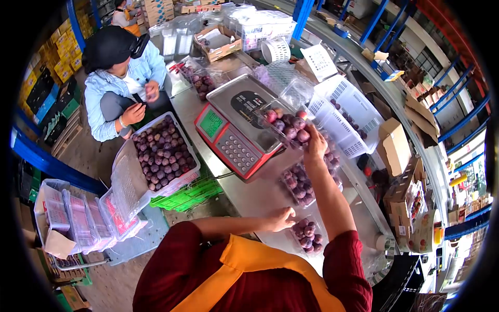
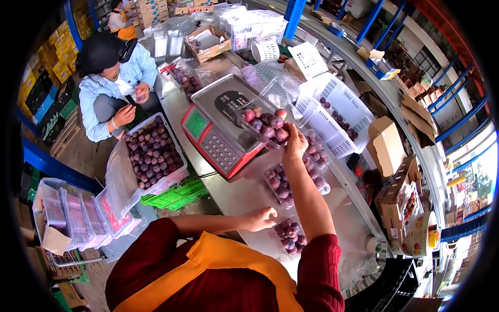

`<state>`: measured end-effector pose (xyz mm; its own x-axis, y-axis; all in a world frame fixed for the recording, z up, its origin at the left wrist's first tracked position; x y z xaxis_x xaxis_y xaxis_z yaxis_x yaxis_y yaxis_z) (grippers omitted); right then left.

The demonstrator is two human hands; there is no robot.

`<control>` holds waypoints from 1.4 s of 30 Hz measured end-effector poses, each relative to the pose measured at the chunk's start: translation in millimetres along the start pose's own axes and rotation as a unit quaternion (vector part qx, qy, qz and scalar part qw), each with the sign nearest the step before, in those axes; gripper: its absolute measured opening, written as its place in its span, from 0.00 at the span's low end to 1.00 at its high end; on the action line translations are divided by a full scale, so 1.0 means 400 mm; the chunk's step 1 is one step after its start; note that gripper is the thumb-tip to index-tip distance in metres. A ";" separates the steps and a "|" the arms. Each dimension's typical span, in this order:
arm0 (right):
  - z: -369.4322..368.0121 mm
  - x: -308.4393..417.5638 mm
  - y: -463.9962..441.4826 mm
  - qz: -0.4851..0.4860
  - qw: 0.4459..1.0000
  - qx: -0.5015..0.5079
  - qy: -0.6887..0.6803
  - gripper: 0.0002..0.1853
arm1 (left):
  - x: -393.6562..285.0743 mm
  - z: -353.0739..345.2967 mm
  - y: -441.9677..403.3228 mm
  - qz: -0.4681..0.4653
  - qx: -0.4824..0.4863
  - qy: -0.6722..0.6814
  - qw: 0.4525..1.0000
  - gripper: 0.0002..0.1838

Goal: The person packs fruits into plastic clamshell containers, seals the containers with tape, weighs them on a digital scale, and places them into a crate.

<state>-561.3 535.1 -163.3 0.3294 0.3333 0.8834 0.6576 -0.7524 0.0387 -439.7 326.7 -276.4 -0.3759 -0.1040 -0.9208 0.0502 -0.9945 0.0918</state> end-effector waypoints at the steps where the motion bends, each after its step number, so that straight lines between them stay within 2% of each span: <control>1: -0.024 -0.028 -0.025 -0.013 1.000 -0.011 0.020 0.12 | -0.038 0.073 0.040 -0.032 0.002 0.014 0.999 0.13; 3: -0.054 -0.089 -0.083 -0.004 1.000 -0.013 0.026 0.12 | -0.072 0.210 0.146 0.003 0.005 0.244 0.970 0.13; 4: -0.047 -0.132 -0.127 -0.002 0.998 0.015 0.057 0.13 | -0.052 0.304 0.196 -0.052 -0.071 0.122 0.989 0.11; 5: -0.058 -0.157 -0.144 0.004 0.998 0.005 0.054 0.13 | -0.035 0.395 0.250 -0.106 -0.144 -0.002 0.984 0.10; 6: -0.070 -0.175 -0.153 0.009 0.999 -0.006 0.053 0.14 | -0.011 0.486 0.302 -0.015 -0.253 0.157 0.955 0.10; 7: -0.073 -0.176 -0.158 -0.025 0.993 -0.014 0.112 0.14 | 0.084 0.590 0.337 0.057 -0.304 0.109 0.945 0.11; 8: -0.076 -0.170 -0.160 -0.026 0.988 0.001 0.154 0.13 | 0.131 0.692 0.365 0.015 -0.390 0.088 0.916 0.13; 10: -0.069 -0.147 -0.154 -0.024 0.970 0.026 0.239 0.13 | 0.240 0.902 0.399 0.071 -0.457 -0.035 0.886 0.12; 11: -0.069 -0.112 -0.125 -0.043 0.963 0.052 0.259 0.16 | 0.285 1.006 0.401 0.145 -0.460 -0.040 0.875 0.09; 12: -0.064 -0.073 -0.080 -0.015 0.973 0.012 0.230 0.17 | 0.406 1.115 0.385 0.108 -0.485 -0.073 0.865 0.08; 13: -0.057 -0.038 -0.029 0.016 0.979 -0.033 0.201 0.17 | 0.389 1.190 0.363 0.135 -0.487 -0.098 0.857 0.07; 14: -0.044 -0.002 0.029 0.049 0.980 -0.079 0.174 0.18 | 0.466 1.285 0.325 0.075 -0.491 -0.227 0.838 0.07; 15: -0.027 0.027 0.096 0.036 0.987 -0.074 0.138 0.19 | 0.454 1.345 0.286 0.049 -0.496 -0.303 0.812 0.07; 16: -0.007 0.052 0.168 0.024 0.992 -0.067 0.102 0.20 | 0.491 1.414 0.240 0.072 -0.490 -0.286 0.820 0.07; 17: 0.015 0.070 0.243 0.008 0.988 -0.098 0.122 0.19 | 0.530 1.477 0.195 0.109 -0.485 -0.312 0.809 0.07; 18: 0.038 0.080 0.317 -0.011 0.982 -0.126 0.139 0.17 | 0.620 1.560 0.151 0.039 -0.460 -0.345 0.817 0.10; 19: 0.064 0.089 0.390 -0.024 0.972 -0.162 0.171 0.17 | 0.543 1.559 0.127 0.171 -0.464 -0.345 0.798 0.14; 20: 0.097 0.089 0.457 -0.040 0.959 -0.196 0.201 0.16 | 0.549 1.575 0.101 0.198 -0.440 -0.417 0.770 0.17; 22: 0.172 0.077 0.577 -0.025 0.940 -0.257 0.224 0.14 | 0.553 1.590 0.068 0.305 -0.350 -0.415 0.782 0.16; 25: 0.256 0.059 0.699 0.000 0.930 -0.307 0.203 0.12 | 0.582 1.617 0.027 0.344 -0.224 -0.510 0.756 0.15; 28: 0.298 0.037 0.732 0.012 0.930 -0.315 0.188 0.10 | 0.616 1.640 0.043 0.349 -0.305 -0.430 0.775 0.15; 32: 0.282 0.013 0.689 0.011 0.948 -0.269 0.170 0.09 | 0.736 1.696 0.088 0.263 -0.439 -0.272 0.815 0.12; 33: 0.271 0.010 0.678 0.016 0.951 -0.255 0.173 0.09 | 0.724 1.692 0.092 0.204 -0.517 -0.242 0.795 0.12; 34: 0.260 0.009 0.668 0.022 0.954 -0.242 0.177 0.09 | 0.652 1.668 0.085 0.178 -0.592 -0.272 0.737 0.15; 35: 0.247 0.006 0.662 0.028 0.953 -0.233 0.191 0.09 | 0.579 1.646 0.064 0.087 -0.585 -0.225 0.774 0.15; 36: 0.241 -0.002 0.658 0.029 0.955 -0.221 0.195 0.08 | 0.494 1.618 0.049 -0.004 -0.569 -0.178 0.803 0.16; 38: 0.243 -0.026 0.654 0.017 0.960 -0.206 0.187 0.08 | 0.288 1.458 0.003 -0.112 -0.426 0.001 0.898 0.15; 40: 0.214 -0.032 0.642 -0.010 0.963 -0.205 0.173 0.08 | 0.065 1.251 -0.038 -0.193 -0.248 0.008 0.949 0.16; 42: 0.187 -0.047 0.628 -0.017 0.968 -0.191 0.161 0.08 | -0.043 1.095 -0.076 -0.181 -0.156 -0.031 0.970 0.19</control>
<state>-351.6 382.3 -205.0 0.0444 0.2131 0.9760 0.3456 -0.9199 0.1851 -840.2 353.5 -97.2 -0.4754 0.2422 -0.8458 0.1787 -0.9147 -0.3624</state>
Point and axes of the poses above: each hand's wrist, its own y-axis away from the middle knuckle, its own z-axis out of the back of the hand, x = y × z, the point moved 4 cm from there along -y, towards the middle knuckle, and after that the axes turned 10 degrees about x, right-handed, at the moved point
